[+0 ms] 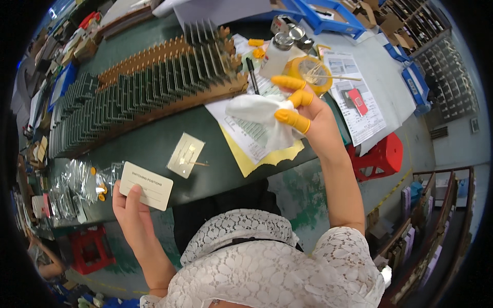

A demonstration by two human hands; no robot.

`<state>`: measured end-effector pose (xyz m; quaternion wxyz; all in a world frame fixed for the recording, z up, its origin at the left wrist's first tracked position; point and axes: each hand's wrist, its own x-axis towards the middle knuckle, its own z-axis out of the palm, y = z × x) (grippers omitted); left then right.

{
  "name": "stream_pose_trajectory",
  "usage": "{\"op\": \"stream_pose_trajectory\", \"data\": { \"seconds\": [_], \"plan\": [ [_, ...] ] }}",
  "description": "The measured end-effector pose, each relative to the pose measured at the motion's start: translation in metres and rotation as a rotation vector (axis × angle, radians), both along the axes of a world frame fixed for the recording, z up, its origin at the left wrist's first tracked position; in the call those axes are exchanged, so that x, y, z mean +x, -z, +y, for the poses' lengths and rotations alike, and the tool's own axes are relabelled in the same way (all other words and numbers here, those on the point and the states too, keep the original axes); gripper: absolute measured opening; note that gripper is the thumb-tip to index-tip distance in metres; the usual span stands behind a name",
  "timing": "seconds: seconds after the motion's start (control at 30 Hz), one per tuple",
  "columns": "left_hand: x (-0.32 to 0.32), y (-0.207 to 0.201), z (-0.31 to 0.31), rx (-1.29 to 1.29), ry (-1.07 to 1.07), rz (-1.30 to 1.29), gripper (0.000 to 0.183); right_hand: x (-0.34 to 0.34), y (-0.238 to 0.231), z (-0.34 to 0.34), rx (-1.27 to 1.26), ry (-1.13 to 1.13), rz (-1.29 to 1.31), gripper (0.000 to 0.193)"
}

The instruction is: The person wipes the surface of small rectangular cards with a white cloth and then uses a wooden stick to clean the edges and corners. The person handles the cards one at a time, flipping them over to clean both sides, and places them back on the table.

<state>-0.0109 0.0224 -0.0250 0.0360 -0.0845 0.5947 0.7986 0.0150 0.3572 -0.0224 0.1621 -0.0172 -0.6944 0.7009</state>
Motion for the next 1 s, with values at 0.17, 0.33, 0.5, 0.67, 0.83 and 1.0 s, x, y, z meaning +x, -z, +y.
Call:
{"op": "stream_pose_trajectory", "data": {
  "seconds": [0.17,0.33,0.5,0.67,0.83,1.0],
  "plan": [
    [0.002,-0.001,-0.004,0.002,-0.006,0.013,0.012,-0.032,-0.028,0.026,-0.244,0.014,0.021,0.02],
    [0.001,-0.003,0.001,0.003,0.0,0.004,0.012,-0.06,-0.042,0.041,1.098,0.593,0.146,0.016],
    [0.002,-0.005,-0.001,0.026,0.0,0.005,0.011,-0.083,-0.035,0.046,1.734,0.585,0.216,0.021],
    [-0.001,-0.002,-0.002,0.056,-0.021,-0.003,0.01,-0.094,-0.028,0.053,1.938,0.599,0.152,0.021],
    [-0.003,-0.004,-0.003,0.174,0.069,-0.038,0.01,-0.087,-0.031,0.049,1.888,0.583,0.141,0.021],
    [0.0,-0.009,-0.007,0.184,0.052,-0.05,0.01,-0.073,-0.038,0.024,1.741,0.519,0.248,0.029]
  ]
}}
